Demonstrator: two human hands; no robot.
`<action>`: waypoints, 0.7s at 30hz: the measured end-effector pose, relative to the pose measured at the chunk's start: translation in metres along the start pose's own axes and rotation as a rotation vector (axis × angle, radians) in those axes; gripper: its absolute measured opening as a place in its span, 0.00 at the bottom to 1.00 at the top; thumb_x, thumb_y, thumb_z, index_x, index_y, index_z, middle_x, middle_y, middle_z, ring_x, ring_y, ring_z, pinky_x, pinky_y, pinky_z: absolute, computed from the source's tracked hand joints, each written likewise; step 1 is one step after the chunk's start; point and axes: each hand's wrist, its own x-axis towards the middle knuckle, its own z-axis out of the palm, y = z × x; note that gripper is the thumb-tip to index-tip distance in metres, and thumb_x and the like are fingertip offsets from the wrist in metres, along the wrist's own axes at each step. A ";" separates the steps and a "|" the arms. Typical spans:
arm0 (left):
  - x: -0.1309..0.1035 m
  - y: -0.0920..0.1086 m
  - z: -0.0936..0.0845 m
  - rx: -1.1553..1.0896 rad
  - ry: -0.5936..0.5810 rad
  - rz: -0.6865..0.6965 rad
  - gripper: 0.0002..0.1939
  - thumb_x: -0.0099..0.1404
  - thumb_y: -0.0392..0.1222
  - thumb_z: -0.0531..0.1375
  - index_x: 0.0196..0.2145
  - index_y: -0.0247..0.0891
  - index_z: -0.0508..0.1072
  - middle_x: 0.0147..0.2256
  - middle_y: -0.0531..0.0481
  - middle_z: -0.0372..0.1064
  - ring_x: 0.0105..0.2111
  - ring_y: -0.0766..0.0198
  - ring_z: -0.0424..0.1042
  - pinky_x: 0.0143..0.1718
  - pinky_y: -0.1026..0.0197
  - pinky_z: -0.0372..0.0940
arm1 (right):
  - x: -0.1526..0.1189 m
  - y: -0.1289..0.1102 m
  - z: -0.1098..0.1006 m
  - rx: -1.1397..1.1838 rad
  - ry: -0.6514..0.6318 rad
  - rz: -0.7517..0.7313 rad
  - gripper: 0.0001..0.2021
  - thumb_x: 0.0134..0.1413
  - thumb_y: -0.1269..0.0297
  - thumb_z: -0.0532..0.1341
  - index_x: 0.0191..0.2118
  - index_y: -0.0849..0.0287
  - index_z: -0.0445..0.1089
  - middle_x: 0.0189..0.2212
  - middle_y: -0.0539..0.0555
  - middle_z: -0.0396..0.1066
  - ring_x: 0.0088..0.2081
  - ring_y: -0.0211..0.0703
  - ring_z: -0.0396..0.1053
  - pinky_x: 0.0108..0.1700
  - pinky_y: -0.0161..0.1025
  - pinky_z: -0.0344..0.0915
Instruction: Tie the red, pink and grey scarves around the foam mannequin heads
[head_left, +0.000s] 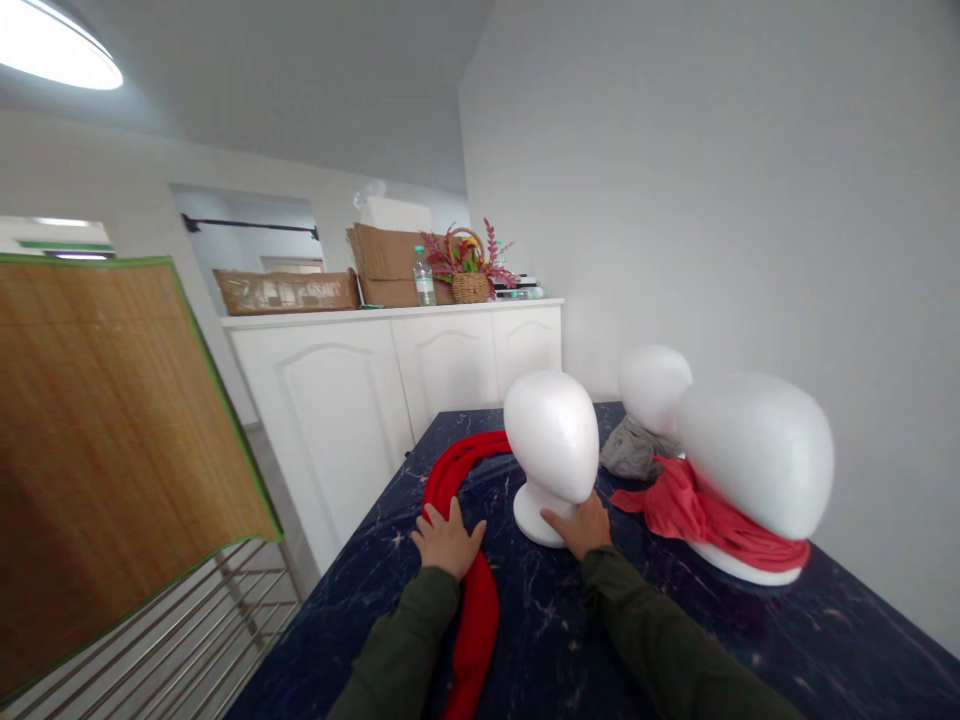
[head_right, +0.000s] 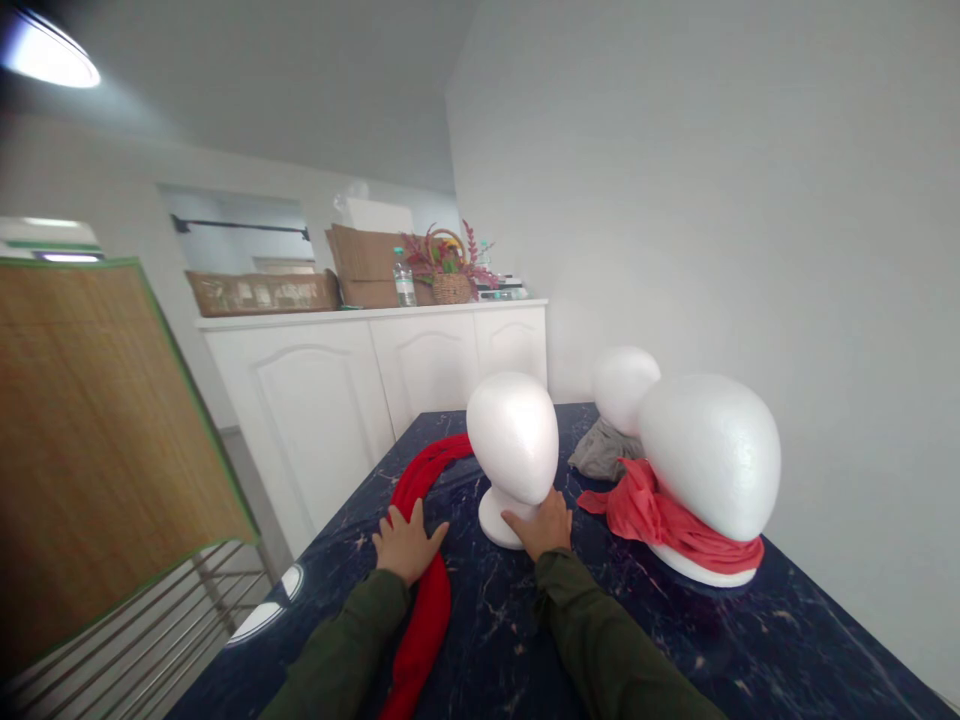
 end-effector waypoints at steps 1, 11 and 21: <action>0.003 -0.003 0.005 -0.044 -0.077 0.027 0.33 0.56 0.52 0.50 0.53 0.23 0.56 0.54 0.21 0.47 0.54 0.34 0.48 0.47 0.35 0.43 | 0.001 0.002 0.001 0.026 0.011 -0.006 0.36 0.31 0.48 0.62 0.47 0.66 0.59 0.41 0.64 0.64 0.47 0.58 0.60 0.45 0.51 0.57; -0.002 -0.001 0.005 -0.343 -0.151 0.467 0.16 0.59 0.43 0.50 0.42 0.37 0.67 0.45 0.46 0.66 0.46 0.62 0.63 0.51 0.60 0.54 | 0.004 0.006 -0.001 0.190 0.052 -0.042 0.34 0.28 0.54 0.64 0.46 0.65 0.61 0.41 0.61 0.66 0.45 0.53 0.62 0.46 0.47 0.59; -0.004 0.042 0.008 -0.521 -0.092 0.529 0.32 0.53 0.51 0.56 0.53 0.35 0.56 0.53 0.42 0.57 0.53 0.55 0.55 0.54 0.53 0.51 | -0.007 -0.021 -0.016 0.101 0.065 -0.184 0.33 0.31 0.55 0.62 0.48 0.65 0.61 0.44 0.62 0.64 0.47 0.54 0.60 0.49 0.48 0.56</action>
